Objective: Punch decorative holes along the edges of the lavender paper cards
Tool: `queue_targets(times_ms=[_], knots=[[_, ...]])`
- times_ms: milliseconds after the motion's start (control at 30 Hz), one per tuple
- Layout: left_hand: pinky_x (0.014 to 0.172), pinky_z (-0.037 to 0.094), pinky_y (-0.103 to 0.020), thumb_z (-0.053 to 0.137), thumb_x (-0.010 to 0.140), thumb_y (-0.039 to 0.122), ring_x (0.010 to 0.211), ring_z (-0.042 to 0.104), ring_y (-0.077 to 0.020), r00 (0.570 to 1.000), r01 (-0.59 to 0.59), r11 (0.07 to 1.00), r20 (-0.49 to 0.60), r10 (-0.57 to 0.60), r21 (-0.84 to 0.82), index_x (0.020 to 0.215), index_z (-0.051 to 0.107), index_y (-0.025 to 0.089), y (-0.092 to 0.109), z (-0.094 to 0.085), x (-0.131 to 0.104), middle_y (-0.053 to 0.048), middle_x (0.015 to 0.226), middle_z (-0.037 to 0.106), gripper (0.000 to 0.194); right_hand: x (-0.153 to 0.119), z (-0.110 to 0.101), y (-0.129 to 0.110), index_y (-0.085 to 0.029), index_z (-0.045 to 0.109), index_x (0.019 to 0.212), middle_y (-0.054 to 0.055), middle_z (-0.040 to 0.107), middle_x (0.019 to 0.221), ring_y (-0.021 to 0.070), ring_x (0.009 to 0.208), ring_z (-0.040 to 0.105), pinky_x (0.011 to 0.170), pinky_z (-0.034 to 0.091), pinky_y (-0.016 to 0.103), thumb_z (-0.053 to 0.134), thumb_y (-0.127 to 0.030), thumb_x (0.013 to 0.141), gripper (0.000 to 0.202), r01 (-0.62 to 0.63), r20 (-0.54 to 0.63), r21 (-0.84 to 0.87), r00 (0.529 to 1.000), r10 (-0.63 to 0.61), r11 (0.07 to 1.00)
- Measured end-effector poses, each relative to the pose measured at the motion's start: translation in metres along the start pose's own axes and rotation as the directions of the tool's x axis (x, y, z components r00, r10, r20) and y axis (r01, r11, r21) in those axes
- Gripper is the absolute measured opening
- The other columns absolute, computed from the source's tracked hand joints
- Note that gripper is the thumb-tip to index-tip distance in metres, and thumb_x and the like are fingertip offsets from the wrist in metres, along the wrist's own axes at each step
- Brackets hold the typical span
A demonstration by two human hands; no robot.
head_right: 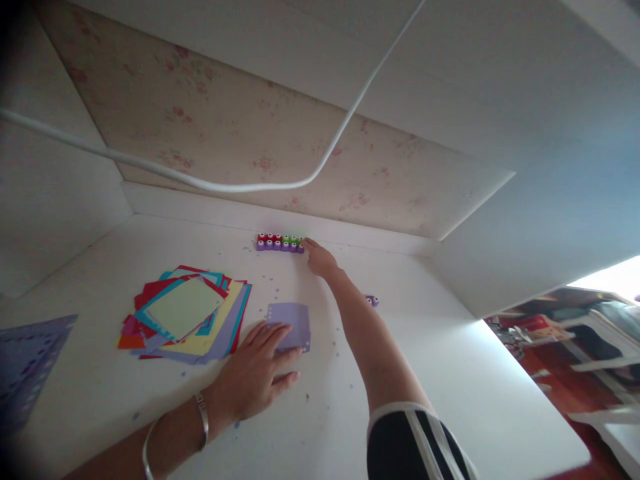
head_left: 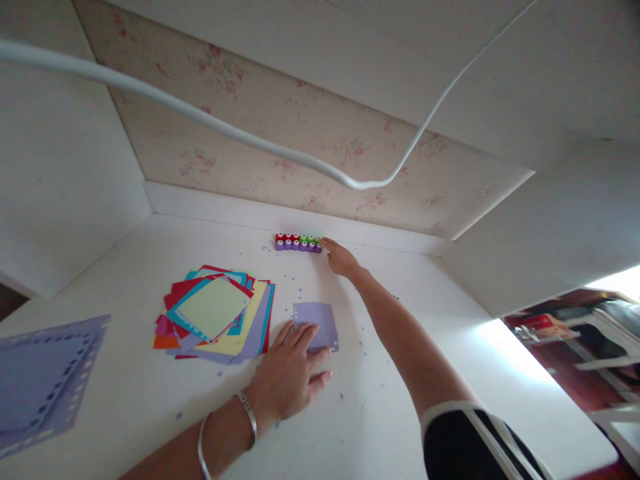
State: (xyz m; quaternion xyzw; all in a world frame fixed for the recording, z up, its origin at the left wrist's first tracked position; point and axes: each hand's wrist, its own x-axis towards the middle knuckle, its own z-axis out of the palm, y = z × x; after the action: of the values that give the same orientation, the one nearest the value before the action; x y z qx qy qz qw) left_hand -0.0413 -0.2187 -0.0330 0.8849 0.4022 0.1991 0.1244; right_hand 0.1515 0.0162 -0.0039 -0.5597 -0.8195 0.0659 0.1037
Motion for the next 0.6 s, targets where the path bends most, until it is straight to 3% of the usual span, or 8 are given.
queue_targets(times_ms=[133,233,367,433,467,533,600], knots=[[0.111,0.019,-0.051,0.042,0.092,0.053,0.129,0.039,-0.0278,1.0,0.008,1.0,-0.01,-0.008,0.0,0.126,0.057,0.032,0.0,-0.001,0.0,-0.009,0.139,0.045,0.043,0.004,0.0,0.003,-0.02,0.056,0.129,0.01,0.06,0.127,0.027,0.112,0.058,0.096,0.043,0.037,0.051,-0.012,0.086,0.044,0.015,0.033,-0.049,0.999,-0.014,0.999],[0.11,0.02,-0.052,0.044,0.092,0.052,0.128,0.039,-0.0283,1.0,0.001,1.0,-0.02,-0.001,-0.004,0.125,0.058,0.031,0.0,-0.001,0.0,-0.009,0.139,0.045,0.042,-0.005,-0.006,0.005,-0.019,0.062,0.117,0.011,0.064,0.115,0.0258,0.103,0.061,0.09,0.045,0.036,0.052,-0.013,0.087,0.033,0.035,0.036,-0.071,0.999,-0.033,0.997],[0.109,0.021,-0.051,0.043,0.093,0.047,0.127,0.04,-0.0277,0.998,0.023,1.0,-0.05,-0.023,0.008,0.124,0.059,0.029,0.001,0.001,0.0,-0.01,0.137,0.047,0.038,-0.037,-0.016,0.005,-0.019,0.066,0.102,0.009,0.065,0.106,0.0212,0.098,0.062,0.088,0.045,0.032,0.053,-0.016,0.089,0.019,0.081,0.037,-0.068,0.996,-0.079,0.994],[0.107,0.024,-0.05,0.044,0.093,0.045,0.126,0.04,-0.0277,0.997,0.04,0.999,-0.066,-0.039,0.014,0.122,0.06,0.028,0.002,0.001,0.001,-0.01,0.136,0.048,0.037,-0.063,-0.017,0.004,-0.019,0.064,0.103,0.01,0.063,0.111,0.0203,0.1,0.062,0.089,0.046,0.032,0.055,-0.021,0.089,0.017,0.1,0.015,-0.04,0.995,-0.099,0.994],[0.106,0.025,-0.05,0.044,0.093,0.044,0.126,0.041,-0.0279,0.996,0.048,0.999,-0.073,-0.047,0.017,0.122,0.06,0.027,0.003,0.001,0.001,-0.01,0.135,0.049,0.037,-0.078,-0.016,0.004,-0.019,0.063,0.105,0.01,0.062,0.116,0.0202,0.103,0.061,0.09,0.046,0.032,0.054,-0.024,0.09,0.018,0.105,-0.007,-0.01,0.994,-0.105,0.994],[0.103,0.028,-0.05,0.044,0.094,0.041,0.124,0.042,-0.0281,0.995,0.065,0.998,-0.084,-0.062,0.026,0.12,0.061,0.026,0.003,0.0,0.002,-0.01,0.134,0.05,0.035,-0.112,-0.011,0.003,-0.021,0.06,0.111,0.01,0.063,0.117,0.0207,0.1,0.064,0.09,0.048,0.036,0.056,-0.029,0.089,0.024,0.06,-0.126,0.225,0.992,-0.032,0.972],[0.1,0.031,-0.05,0.044,0.094,0.036,0.122,0.043,-0.0282,0.993,0.077,0.996,-0.088,-0.073,0.039,0.119,0.061,0.025,0.004,-0.001,0.003,-0.011,0.133,0.051,0.032,-0.146,-0.003,-0.001,-0.023,0.058,0.111,0.008,0.067,0.109,0.0203,0.096,0.066,0.085,0.052,0.037,0.057,-0.032,0.088,0.025,0.002,-0.119,0.504,0.991,0.067,0.864]])
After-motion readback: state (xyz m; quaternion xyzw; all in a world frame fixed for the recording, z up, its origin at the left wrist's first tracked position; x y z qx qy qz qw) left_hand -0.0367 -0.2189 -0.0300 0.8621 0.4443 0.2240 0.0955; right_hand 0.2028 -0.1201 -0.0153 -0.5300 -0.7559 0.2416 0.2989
